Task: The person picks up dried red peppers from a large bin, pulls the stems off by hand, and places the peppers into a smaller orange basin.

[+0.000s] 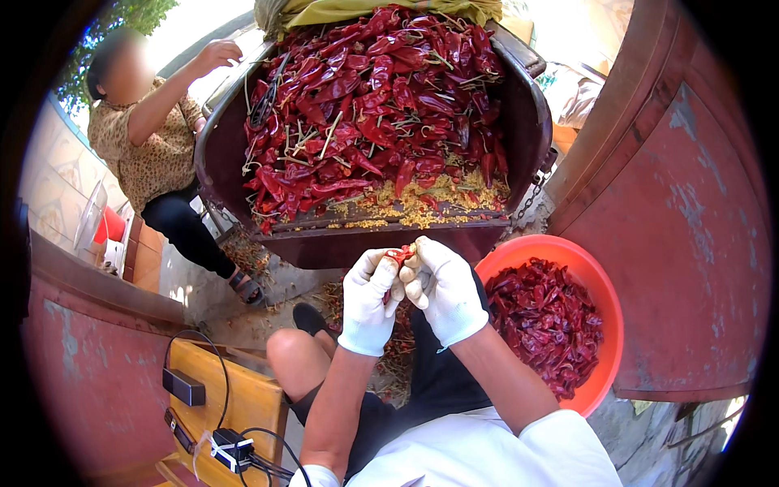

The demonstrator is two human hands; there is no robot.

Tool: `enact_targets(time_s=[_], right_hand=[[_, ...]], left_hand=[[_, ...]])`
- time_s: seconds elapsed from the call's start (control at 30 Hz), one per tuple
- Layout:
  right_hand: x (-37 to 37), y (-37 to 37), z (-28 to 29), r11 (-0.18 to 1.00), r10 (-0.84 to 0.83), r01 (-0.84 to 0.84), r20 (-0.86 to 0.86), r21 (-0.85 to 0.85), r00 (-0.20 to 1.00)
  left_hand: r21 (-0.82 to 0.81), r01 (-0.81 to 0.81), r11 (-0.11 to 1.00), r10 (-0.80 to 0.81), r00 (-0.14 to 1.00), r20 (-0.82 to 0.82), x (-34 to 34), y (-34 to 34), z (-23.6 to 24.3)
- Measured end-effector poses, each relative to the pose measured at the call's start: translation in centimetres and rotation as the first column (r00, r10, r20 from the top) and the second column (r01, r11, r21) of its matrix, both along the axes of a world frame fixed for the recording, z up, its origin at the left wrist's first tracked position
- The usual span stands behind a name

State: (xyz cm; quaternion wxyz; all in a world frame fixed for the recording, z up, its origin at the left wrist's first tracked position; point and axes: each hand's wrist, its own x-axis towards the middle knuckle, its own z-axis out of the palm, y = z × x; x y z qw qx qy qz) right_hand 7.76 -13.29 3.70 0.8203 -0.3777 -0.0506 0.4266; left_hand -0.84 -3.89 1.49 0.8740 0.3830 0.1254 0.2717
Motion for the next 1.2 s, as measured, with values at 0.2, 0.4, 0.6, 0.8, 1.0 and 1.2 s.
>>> enact_targets(time_s=[0.2,0.4,0.6,0.8,1.0,1.2], right_hand=[[-0.6,0.4,1.1,0.958,-0.132,0.204,0.324,-0.200,0.937],[6.1,-2.3,0.4,0.825,-0.511,0.556,0.281,-0.106,0.812],[1.8,-6.8,5.8,0.873,-0.375,0.487,0.606,-0.024,0.702],[0.0,-6.1,5.8,0.924,0.036,0.264,0.753,-0.275,0.657],[3.3,-2.9,3.2,0.835,0.360,0.452,0.933,-0.314,-0.016],[7.7,5.6,-0.2,0.707,0.518,0.671,0.809,-0.224,-0.276]], left_hand=[[0.122,-0.091,0.988,0.101,0.992,-0.077,0.0,-0.6,0.1],[-0.056,-0.068,0.996,0.070,0.997,0.042,0.0,0.4,0.3],[0.175,0.093,0.980,-0.056,0.977,-0.204,3.3,-3.9,0.4],[0.908,0.224,0.355,-0.142,0.973,-0.185,5.9,-9.9,-6.8],[0.916,0.355,0.186,0.046,0.928,-0.369,3.0,-3.4,-3.4],[0.959,0.246,0.140,0.074,0.963,-0.258,0.7,-2.3,-2.2]])
